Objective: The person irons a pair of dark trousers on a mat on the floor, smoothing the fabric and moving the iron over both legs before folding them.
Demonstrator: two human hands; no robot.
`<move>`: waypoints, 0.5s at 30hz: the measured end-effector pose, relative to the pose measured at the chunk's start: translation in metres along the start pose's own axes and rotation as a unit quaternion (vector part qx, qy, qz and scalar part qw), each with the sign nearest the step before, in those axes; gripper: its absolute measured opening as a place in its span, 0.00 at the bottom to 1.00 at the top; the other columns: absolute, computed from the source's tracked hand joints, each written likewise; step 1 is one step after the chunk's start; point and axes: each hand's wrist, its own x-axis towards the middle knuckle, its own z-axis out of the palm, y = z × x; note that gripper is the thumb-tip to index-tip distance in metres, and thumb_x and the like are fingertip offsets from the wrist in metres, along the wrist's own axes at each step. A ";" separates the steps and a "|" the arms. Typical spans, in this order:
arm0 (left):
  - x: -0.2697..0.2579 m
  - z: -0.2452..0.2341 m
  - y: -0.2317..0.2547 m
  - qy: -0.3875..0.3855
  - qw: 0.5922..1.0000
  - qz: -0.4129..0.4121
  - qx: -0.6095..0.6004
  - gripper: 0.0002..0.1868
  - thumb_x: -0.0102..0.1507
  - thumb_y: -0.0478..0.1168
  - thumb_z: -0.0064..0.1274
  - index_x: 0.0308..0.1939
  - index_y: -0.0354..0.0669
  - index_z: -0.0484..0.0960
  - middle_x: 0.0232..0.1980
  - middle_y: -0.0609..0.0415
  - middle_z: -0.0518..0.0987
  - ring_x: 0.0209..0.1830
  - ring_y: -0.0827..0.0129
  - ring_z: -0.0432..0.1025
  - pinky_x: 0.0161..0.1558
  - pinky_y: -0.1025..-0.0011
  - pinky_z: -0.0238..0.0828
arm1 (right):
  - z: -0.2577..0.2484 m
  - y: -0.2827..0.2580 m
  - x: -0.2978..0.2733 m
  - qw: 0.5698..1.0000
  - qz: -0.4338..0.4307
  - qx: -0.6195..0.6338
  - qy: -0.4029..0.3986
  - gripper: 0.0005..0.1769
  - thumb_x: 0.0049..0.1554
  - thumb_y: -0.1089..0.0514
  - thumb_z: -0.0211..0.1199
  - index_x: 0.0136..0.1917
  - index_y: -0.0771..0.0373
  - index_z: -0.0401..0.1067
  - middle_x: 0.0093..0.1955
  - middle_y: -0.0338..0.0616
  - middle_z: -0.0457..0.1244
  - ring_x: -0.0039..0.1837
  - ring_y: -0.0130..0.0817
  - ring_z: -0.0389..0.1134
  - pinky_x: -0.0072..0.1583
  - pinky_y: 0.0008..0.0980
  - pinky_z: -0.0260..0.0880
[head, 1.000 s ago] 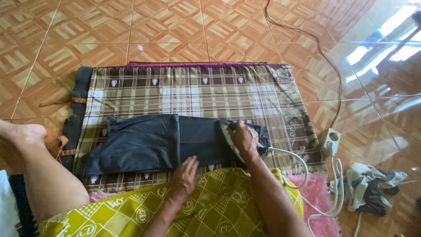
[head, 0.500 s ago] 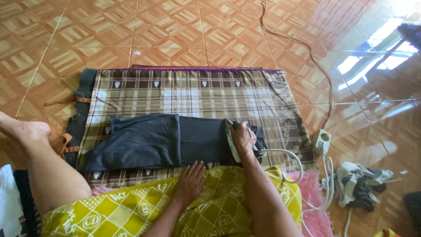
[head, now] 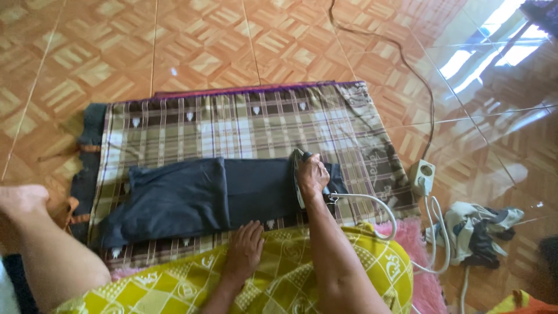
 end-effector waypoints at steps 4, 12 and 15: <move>0.005 0.013 -0.006 0.053 0.998 0.029 0.016 0.22 0.68 0.44 0.52 0.64 0.43 0.77 0.67 0.50 0.75 0.69 0.55 0.67 0.69 0.53 0.61 | -0.001 -0.002 0.010 0.999 0.031 0.001 -0.010 0.33 0.62 0.26 0.51 0.54 0.58 0.67 0.52 0.55 0.71 0.55 0.56 0.73 0.57 0.52 0.71; 0.009 0.004 0.000 0.038 0.999 0.007 0.015 0.20 0.69 0.45 0.47 0.64 0.45 0.76 0.67 0.54 0.74 0.70 0.59 0.65 0.70 0.57 0.61 | 0.010 0.020 -0.010 0.998 0.038 -0.004 0.057 0.17 0.63 0.44 0.58 0.53 0.59 0.66 0.46 0.53 0.71 0.48 0.52 0.75 0.49 0.49 0.75; 0.007 0.008 -0.003 0.024 1.000 -0.002 -0.005 0.21 0.69 0.45 0.47 0.65 0.44 0.76 0.68 0.53 0.73 0.71 0.59 0.64 0.70 0.56 0.61 | 0.007 0.013 0.004 0.997 0.062 -0.004 0.048 0.07 0.62 0.58 0.52 0.53 0.60 0.66 0.47 0.53 0.71 0.49 0.52 0.75 0.50 0.48 0.76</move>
